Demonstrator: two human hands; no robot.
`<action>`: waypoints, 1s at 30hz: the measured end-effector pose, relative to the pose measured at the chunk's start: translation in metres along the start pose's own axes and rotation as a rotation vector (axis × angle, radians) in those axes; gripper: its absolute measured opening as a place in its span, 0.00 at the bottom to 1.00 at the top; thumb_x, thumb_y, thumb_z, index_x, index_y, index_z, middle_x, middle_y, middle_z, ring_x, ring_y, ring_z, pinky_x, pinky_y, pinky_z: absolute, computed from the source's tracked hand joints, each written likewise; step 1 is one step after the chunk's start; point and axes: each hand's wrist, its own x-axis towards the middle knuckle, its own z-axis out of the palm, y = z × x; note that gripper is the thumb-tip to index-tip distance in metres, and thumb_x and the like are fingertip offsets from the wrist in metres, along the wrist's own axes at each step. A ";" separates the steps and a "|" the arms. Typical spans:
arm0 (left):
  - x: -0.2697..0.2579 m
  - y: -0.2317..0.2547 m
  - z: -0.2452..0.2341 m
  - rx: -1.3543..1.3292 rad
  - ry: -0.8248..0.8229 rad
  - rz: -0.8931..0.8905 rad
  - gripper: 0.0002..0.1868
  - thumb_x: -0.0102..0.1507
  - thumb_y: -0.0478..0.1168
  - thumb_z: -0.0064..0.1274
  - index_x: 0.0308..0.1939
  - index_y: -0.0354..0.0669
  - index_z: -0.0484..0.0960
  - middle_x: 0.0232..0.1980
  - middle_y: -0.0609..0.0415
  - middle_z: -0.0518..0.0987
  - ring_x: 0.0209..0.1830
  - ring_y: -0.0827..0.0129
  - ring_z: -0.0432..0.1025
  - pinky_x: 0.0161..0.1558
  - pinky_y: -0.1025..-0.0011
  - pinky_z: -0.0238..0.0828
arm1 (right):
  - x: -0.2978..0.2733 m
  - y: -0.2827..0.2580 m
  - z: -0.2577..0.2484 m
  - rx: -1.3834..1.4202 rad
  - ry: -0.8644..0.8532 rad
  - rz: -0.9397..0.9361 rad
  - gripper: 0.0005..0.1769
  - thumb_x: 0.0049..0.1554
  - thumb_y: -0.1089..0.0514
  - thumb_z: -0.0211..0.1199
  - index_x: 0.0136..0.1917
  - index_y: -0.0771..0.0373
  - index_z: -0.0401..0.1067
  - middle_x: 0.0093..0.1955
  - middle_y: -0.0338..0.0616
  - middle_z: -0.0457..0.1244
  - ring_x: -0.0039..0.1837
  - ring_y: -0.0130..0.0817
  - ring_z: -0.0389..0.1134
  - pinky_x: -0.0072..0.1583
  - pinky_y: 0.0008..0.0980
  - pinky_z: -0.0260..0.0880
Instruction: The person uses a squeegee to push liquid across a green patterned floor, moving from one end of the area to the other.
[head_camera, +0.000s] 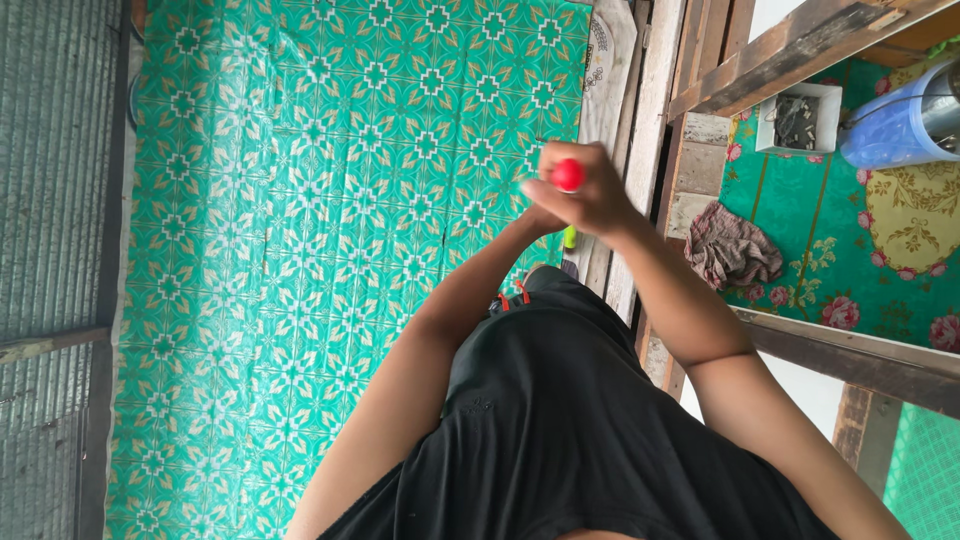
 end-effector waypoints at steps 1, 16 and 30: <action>-0.001 0.004 0.000 0.059 0.003 -0.015 0.15 0.61 0.42 0.57 0.49 0.38 0.81 0.45 0.41 0.81 0.47 0.51 0.76 0.50 0.58 0.74 | -0.005 0.001 -0.013 0.066 -0.015 -0.056 0.16 0.57 0.54 0.67 0.35 0.64 0.65 0.31 0.39 0.60 0.35 0.27 0.60 0.39 0.31 0.57; -0.026 -0.047 -0.105 0.913 0.211 -0.347 0.09 0.59 0.44 0.56 0.37 0.44 0.84 0.35 0.39 0.83 0.38 0.42 0.78 0.43 0.49 0.75 | -0.016 0.186 -0.006 0.681 0.113 0.098 0.08 0.61 0.62 0.62 0.40 0.63 0.67 0.40 0.44 0.66 0.48 0.32 0.68 0.61 0.38 0.72; -0.046 -0.074 -0.110 0.846 0.232 -0.486 0.13 0.56 0.46 0.63 0.39 0.45 0.84 0.41 0.40 0.83 0.46 0.42 0.77 0.47 0.50 0.73 | -0.022 0.263 0.041 0.339 -0.191 0.093 0.04 0.59 0.61 0.64 0.46 0.64 0.76 0.50 0.45 0.71 0.48 0.29 0.70 0.51 0.30 0.69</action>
